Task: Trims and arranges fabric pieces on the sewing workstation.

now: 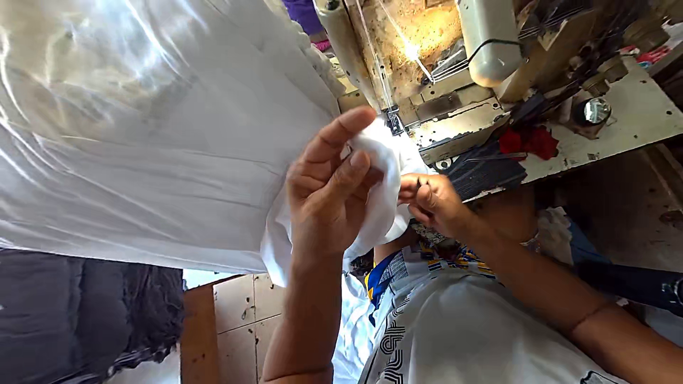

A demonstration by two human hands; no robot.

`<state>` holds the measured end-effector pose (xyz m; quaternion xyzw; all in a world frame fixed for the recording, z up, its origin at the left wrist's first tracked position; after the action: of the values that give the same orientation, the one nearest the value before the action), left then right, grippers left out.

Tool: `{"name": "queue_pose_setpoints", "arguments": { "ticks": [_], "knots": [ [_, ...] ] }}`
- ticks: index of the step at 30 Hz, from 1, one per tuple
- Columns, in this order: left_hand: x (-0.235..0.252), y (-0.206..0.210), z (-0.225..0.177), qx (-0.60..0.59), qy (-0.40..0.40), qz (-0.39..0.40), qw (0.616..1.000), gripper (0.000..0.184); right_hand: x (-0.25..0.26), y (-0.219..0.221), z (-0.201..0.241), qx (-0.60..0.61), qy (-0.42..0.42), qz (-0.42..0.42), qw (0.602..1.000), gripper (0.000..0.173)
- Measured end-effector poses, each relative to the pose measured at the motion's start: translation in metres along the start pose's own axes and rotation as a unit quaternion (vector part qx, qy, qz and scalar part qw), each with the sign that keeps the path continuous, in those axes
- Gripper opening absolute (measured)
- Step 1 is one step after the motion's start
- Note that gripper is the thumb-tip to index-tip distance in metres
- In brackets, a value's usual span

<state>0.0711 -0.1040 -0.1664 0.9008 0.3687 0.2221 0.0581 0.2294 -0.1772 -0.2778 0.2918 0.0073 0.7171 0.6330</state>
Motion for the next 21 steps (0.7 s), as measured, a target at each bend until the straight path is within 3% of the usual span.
{"name": "queue_pose_setpoints", "arguments": {
  "ticks": [3, 4, 7, 9, 11, 13, 16, 19, 21],
  "knots": [
    [0.018, -0.004, 0.015, -0.026, 0.049, -0.067, 0.996, 0.043, -0.005, 0.010, -0.028, 0.063, 0.053, 0.029, 0.996, 0.073],
    [0.024, -0.009, 0.021, -0.037, 0.074, -0.094, 0.992, 0.044, -0.007, 0.016, -0.030, 0.049, 0.055, 0.035, 0.997, 0.072],
    [0.028, -0.020, 0.028, -0.010, 0.098, -0.159, 0.982, 0.047, -0.012, 0.035, -0.032, 0.016, 0.055, 0.052, 0.997, 0.050],
    [0.033, -0.025, 0.031, -0.026, 0.131, -0.187, 0.973, 0.048, -0.013, 0.037, -0.040, -0.072, 0.072, 0.066, 0.993, 0.055],
    [0.038, -0.031, 0.028, -0.036, 0.149, -0.189, 0.970, 0.048, -0.015, 0.029, -0.047, -0.259, 0.120, 0.130, 0.949, 0.064],
    [0.044, -0.045, 0.017, -0.025, 0.146, -0.191, 0.970, 0.048, -0.018, 0.023, -0.050, -0.402, 0.192, 0.200, 0.872, 0.058],
    [0.056, -0.091, 0.000, 0.072, 0.124, -0.221, 0.965, 0.049, -0.024, 0.010, -0.047, -0.455, 0.237, 0.216, 0.831, 0.025],
    [0.052, -0.154, 0.001, 0.272, 0.075, -0.254, 0.925, 0.064, -0.030, -0.006, -0.040, -0.407, 0.229, 0.196, 0.862, 0.030],
    [0.035, -0.169, 0.003, 0.445, 0.041, -0.261, 0.856, 0.062, -0.034, -0.016, -0.036, -0.338, 0.224, 0.170, 0.898, 0.030]
  ]
}}
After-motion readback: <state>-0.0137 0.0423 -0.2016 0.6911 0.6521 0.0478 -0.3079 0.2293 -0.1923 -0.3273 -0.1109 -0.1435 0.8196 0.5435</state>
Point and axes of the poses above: each hand's wrist, its own x-axis towards the middle knuckle, its own y-axis out of the palm, z = x × y, the point moved 1 cm from there along x, towards the middle knuckle, and after that the axes turned 4 degrees about -y, right-handed, at the moved point
